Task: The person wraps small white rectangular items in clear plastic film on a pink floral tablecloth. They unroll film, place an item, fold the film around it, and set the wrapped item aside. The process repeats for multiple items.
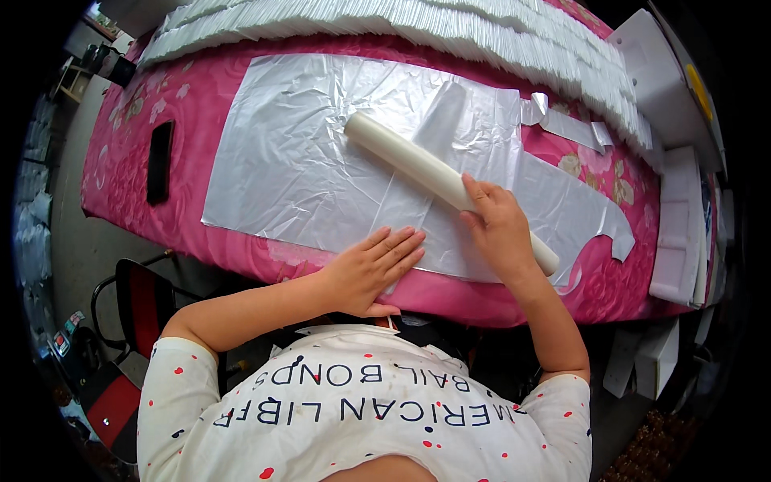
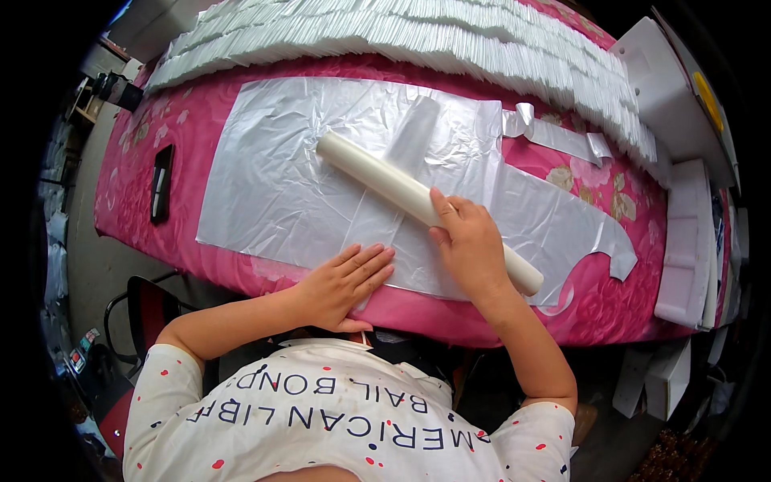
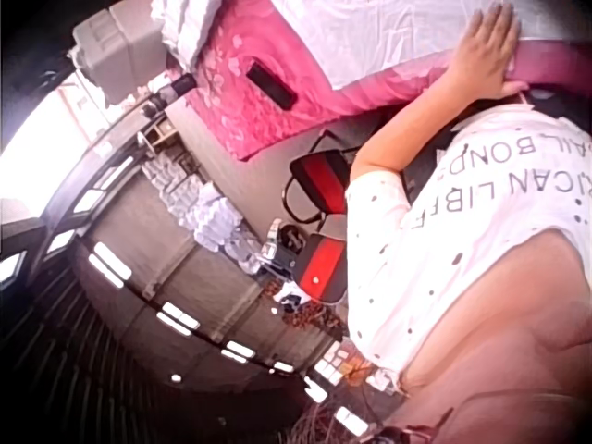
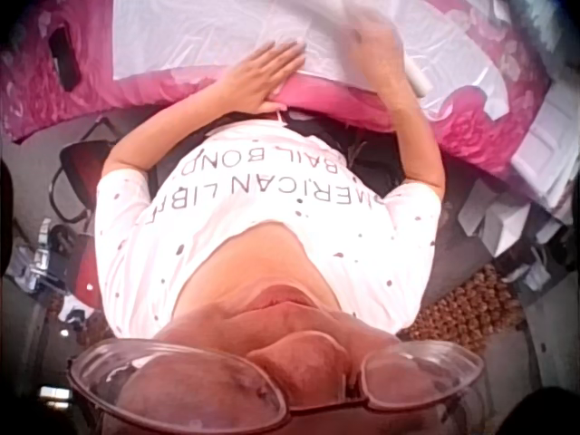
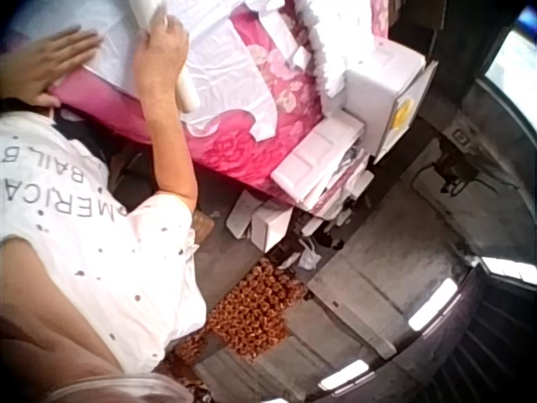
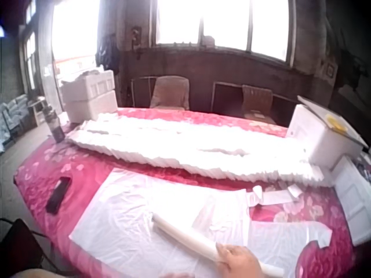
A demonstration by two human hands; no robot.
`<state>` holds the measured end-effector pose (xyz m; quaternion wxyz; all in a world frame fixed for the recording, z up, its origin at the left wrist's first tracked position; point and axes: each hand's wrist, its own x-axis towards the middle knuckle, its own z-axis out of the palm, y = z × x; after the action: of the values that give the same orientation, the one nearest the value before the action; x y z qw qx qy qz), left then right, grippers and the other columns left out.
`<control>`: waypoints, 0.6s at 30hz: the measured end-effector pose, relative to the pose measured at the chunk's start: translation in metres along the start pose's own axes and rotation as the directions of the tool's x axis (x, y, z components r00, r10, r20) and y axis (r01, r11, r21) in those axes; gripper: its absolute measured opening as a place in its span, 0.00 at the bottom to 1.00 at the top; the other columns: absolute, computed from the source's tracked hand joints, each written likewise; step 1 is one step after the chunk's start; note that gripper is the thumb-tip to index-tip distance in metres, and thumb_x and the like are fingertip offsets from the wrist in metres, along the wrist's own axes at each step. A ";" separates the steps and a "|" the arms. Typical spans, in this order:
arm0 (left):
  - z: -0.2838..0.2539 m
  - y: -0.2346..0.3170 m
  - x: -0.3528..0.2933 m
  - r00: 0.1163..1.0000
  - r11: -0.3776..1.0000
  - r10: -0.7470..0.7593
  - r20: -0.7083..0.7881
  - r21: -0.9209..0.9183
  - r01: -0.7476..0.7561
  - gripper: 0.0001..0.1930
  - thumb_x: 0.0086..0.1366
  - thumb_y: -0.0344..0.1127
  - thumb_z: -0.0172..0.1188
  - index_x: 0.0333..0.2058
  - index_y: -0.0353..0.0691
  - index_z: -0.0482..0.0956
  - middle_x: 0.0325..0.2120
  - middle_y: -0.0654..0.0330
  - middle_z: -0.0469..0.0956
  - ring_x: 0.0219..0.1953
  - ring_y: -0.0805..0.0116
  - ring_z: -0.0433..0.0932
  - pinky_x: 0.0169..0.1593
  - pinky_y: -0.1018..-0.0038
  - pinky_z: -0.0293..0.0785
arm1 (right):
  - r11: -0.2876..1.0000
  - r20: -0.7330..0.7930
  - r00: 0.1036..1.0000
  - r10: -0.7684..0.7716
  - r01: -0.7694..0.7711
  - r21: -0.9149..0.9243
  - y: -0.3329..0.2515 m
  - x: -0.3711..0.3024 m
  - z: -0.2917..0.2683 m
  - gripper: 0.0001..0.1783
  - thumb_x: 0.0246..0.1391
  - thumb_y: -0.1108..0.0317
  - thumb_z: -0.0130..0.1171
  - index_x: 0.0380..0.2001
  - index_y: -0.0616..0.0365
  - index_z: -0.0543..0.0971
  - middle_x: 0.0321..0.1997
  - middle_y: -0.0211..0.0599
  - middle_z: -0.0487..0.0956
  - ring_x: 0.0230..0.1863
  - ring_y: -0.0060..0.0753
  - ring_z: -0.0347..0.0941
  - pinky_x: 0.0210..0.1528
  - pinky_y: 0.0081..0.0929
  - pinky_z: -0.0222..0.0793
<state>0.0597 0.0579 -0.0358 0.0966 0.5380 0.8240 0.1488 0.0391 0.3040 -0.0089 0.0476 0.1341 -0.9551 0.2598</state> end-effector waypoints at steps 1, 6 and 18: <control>-0.001 -0.001 0.000 1.000 1.000 0.004 0.002 -0.007 -0.004 0.45 0.56 0.64 0.46 0.60 0.30 0.53 0.63 0.45 0.48 0.66 0.53 0.46 0.65 0.59 0.41 | 0.995 -0.039 0.995 0.086 -0.088 -0.040 0.013 0.002 -0.011 0.29 0.46 0.71 0.59 0.55 0.52 0.69 0.45 0.40 0.73 0.45 0.45 0.68 0.48 0.35 0.65; -0.014 -0.020 -0.005 0.986 0.973 0.166 0.003 -0.165 -0.163 0.46 0.53 0.59 0.52 0.61 0.30 0.50 0.64 0.47 0.45 0.67 0.54 0.43 0.66 0.60 0.39 | 0.934 -0.193 0.928 0.318 -0.341 -0.104 0.075 -0.003 -0.050 0.28 0.49 0.69 0.56 0.57 0.51 0.67 0.48 0.39 0.73 0.48 0.43 0.68 0.50 0.33 0.64; 0.020 0.021 -0.008 1.000 0.991 0.019 -0.022 0.132 -0.016 0.28 0.59 0.36 0.43 0.59 0.37 0.58 0.62 0.50 0.53 0.66 0.58 0.50 0.65 0.61 0.44 | 0.957 0.108 0.951 -0.290 0.289 0.026 -0.013 0.017 0.006 0.30 0.36 0.76 0.61 0.49 0.54 0.73 0.48 0.35 0.74 0.50 0.40 0.67 0.54 0.35 0.61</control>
<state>0.0871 0.0613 -0.0474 0.0498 0.5486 0.8285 0.1009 0.0261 0.2859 -0.0048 0.0316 0.2871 -0.9250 0.2469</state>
